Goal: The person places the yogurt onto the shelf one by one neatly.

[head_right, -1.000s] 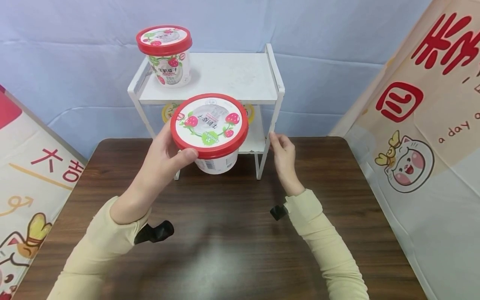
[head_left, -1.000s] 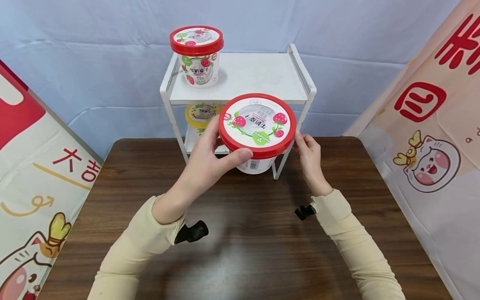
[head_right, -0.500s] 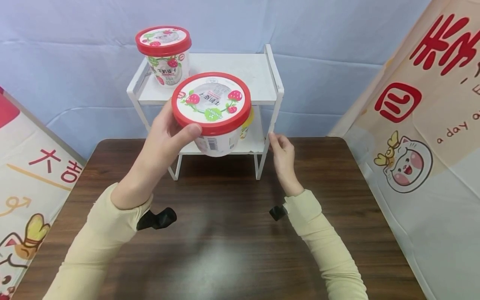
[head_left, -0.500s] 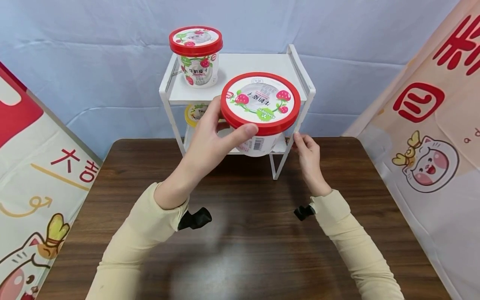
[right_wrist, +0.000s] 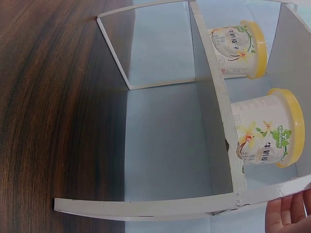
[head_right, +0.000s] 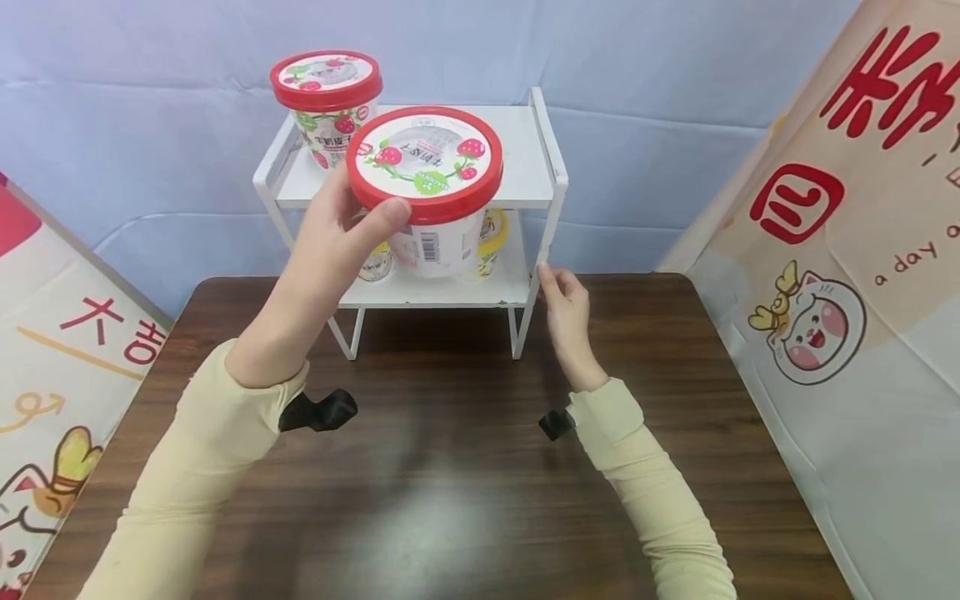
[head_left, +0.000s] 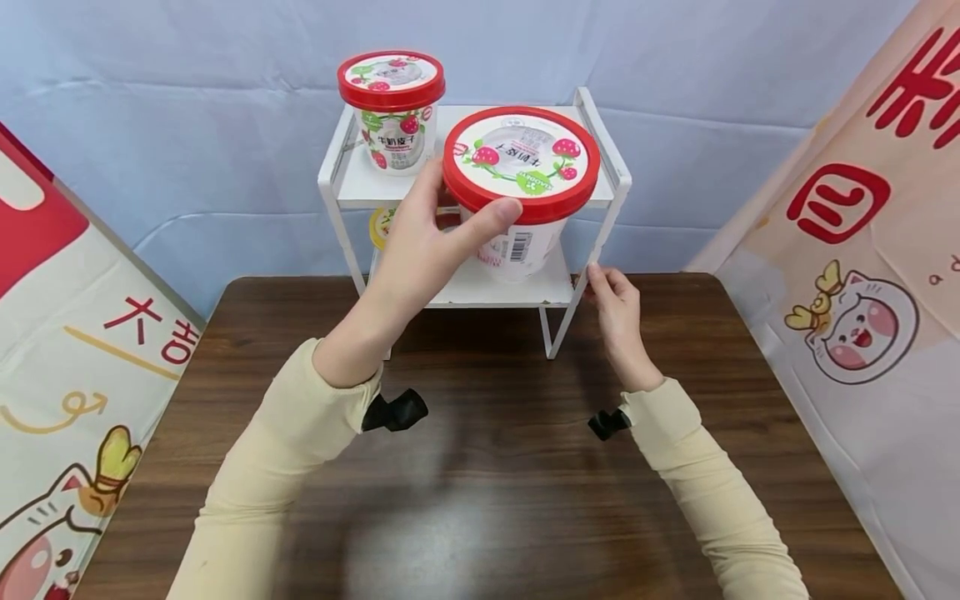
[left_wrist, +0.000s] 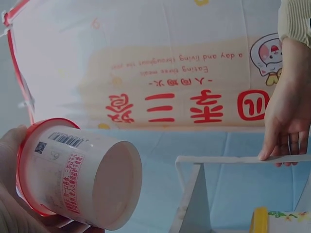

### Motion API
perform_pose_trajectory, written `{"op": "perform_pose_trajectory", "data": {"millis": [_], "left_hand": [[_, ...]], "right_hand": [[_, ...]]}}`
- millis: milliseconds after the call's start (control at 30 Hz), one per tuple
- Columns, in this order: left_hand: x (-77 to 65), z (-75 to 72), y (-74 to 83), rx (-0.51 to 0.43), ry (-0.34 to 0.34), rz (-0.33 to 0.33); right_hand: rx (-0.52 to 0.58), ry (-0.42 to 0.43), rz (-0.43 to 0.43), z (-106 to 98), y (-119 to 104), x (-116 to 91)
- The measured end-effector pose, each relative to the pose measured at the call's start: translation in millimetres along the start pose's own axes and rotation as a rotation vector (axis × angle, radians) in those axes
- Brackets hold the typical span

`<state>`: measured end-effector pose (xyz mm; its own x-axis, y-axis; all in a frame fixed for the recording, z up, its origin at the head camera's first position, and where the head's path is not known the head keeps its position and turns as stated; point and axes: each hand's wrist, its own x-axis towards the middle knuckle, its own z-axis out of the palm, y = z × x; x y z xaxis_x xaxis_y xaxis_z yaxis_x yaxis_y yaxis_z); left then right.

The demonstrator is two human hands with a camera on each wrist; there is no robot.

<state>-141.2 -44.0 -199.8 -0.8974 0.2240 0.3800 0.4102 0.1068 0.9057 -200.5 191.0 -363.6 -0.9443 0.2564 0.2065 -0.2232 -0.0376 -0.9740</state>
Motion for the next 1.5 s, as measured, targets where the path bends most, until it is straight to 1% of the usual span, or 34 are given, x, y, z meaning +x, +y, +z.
{"op": "perform_pose_trajectory", "data": {"millis": [200, 400, 633, 867, 1000, 1133, 1367, 1500], "left_hand": [[11.7, 1.6, 5.9, 0.035, 0.008, -0.017], [21.7, 2.6, 8.3, 0.041, 0.023, -0.022], [32.0, 4.2, 11.9, 0.063, 0.041, 0.019], [43.3, 3.2, 18.5, 0.045, 0.062, 0.007], [49.7, 2.7, 22.2, 0.045, 0.074, 0.018], [55.6, 2.3, 24.8, 0.045, 0.082, 0.009], [67.0, 2.3, 26.4, 0.052, 0.087, -0.052], [72.7, 3.9, 24.1, 0.066, 0.084, -0.054]], "right_hand": [[0.021, 0.001, -0.003, 1, -1, 1], [0.026, 0.000, -0.002, 1, -1, 1], [-0.016, 0.007, 0.000, -1, -1, 1], [0.005, 0.013, 0.005, 0, 0, 2], [0.015, 0.013, 0.002, 0, -1, 2], [0.018, 0.010, 0.005, 0, -1, 1], [-0.019, -0.008, 0.005, 0, -2, 1], [-0.018, -0.009, 0.010, 0, -2, 1]]}}
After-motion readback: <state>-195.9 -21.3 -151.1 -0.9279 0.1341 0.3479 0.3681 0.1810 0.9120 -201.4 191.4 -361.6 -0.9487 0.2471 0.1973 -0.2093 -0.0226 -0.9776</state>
